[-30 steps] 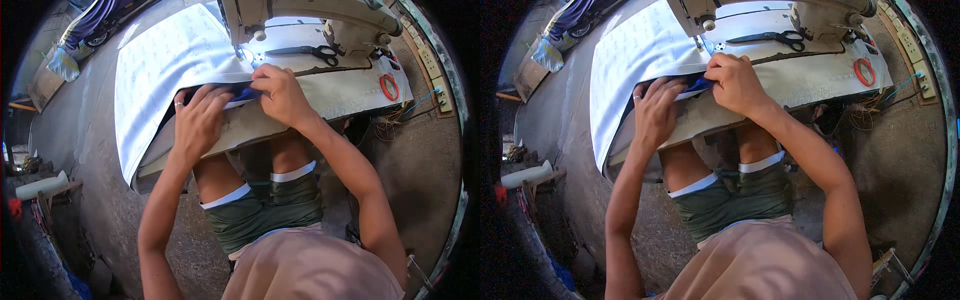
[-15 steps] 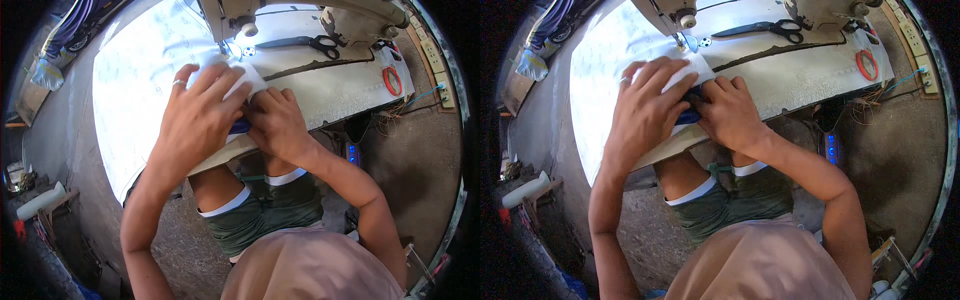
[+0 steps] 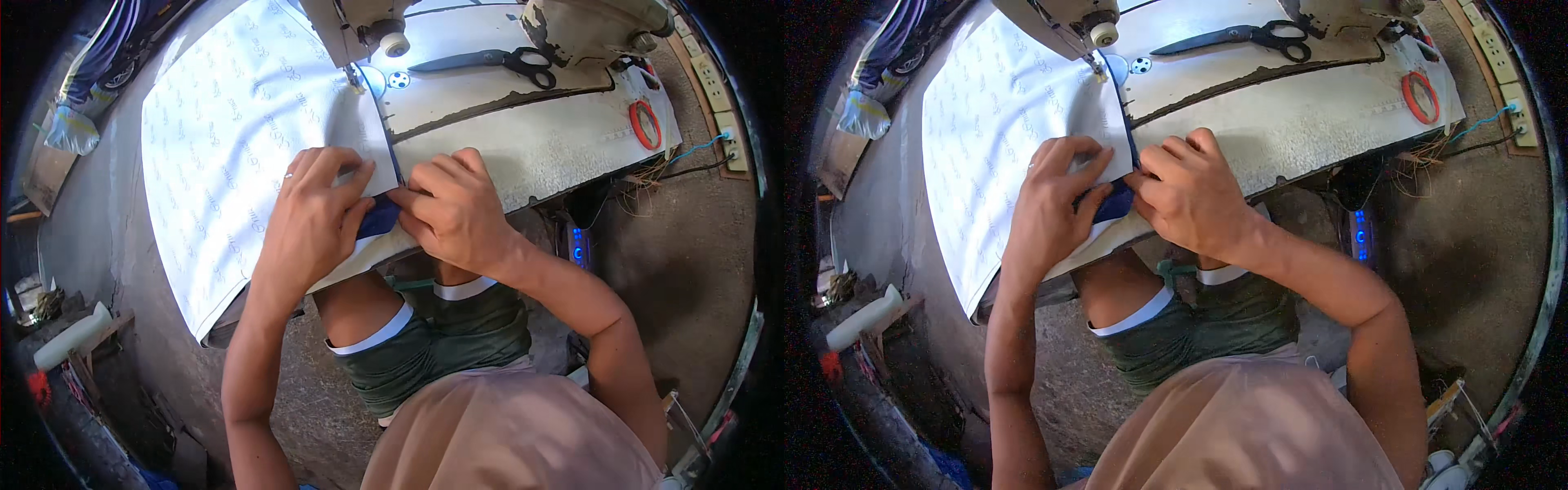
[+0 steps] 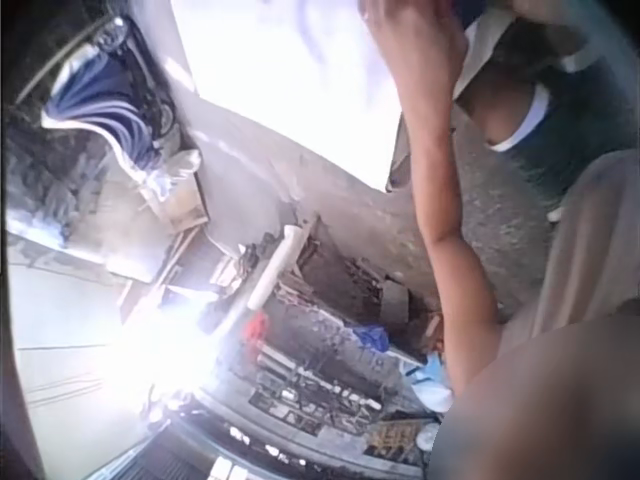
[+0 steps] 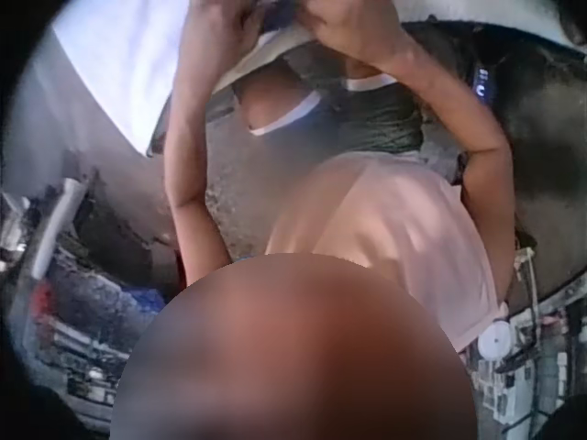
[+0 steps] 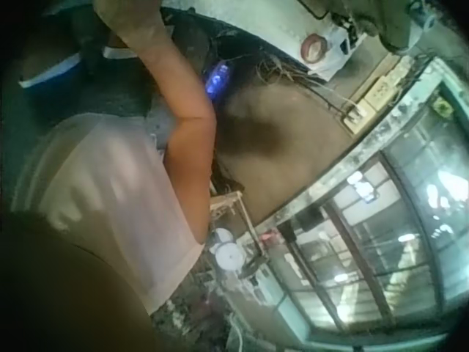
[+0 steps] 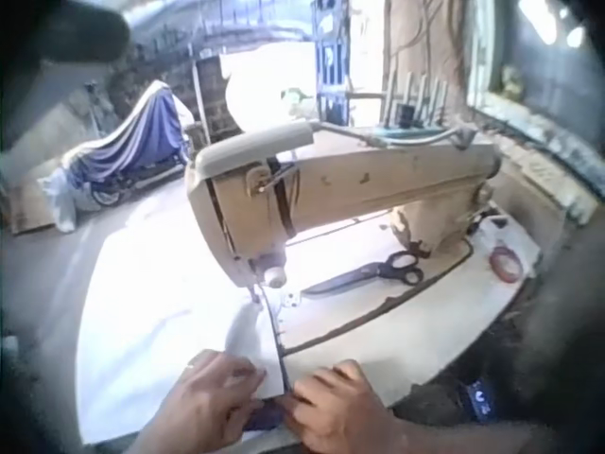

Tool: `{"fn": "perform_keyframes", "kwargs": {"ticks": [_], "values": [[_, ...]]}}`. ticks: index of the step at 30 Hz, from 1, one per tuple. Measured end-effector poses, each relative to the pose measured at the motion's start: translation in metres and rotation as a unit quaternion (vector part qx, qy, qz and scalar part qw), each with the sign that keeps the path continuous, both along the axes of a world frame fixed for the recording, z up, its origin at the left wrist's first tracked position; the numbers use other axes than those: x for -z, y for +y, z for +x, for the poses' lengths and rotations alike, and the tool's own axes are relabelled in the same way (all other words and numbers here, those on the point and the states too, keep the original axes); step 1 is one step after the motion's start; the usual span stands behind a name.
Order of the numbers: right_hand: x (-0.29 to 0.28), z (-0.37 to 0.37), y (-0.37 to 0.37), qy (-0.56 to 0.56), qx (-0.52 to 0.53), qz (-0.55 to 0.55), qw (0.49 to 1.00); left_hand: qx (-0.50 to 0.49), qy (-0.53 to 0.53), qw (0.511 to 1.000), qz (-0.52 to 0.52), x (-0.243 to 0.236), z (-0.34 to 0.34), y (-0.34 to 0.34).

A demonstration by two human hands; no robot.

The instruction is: Use an industrial sewing machine to stitch together pieces of upholstery fabric.

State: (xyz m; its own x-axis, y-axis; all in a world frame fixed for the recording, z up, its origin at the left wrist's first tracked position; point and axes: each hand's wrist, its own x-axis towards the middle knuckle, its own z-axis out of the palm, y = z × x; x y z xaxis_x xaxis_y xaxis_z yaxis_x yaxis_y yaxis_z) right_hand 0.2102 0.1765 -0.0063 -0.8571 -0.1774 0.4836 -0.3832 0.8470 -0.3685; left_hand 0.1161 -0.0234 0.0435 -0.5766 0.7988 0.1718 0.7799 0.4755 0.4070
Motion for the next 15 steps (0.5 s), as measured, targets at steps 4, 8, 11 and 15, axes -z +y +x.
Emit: {"fn": "perform_keyframes", "kwargs": {"ticks": [4, 8, 11, 15], "values": [[-0.008, 0.0, -0.002, -0.012, -0.001, -0.028, 1.0, 0.013, 0.025, 0.999, 0.027, 0.007, 0.0, -0.001], [-0.011, -0.001, -0.003, -0.015, -0.007, -0.06, 0.998, 0.028, 0.041, 0.998, 0.036, 0.009, -0.001, -0.001], [-0.009, -0.003, -0.004, 0.016, -0.03, -0.075, 0.997, 0.031, 0.037, 0.999, 0.017, 0.007, 0.0, -0.002], [-0.006, -0.002, -0.005, 0.021, -0.042, -0.057, 0.997, 0.037, 0.065, 0.997, 0.011, 0.008, -0.004, -0.005]]}}
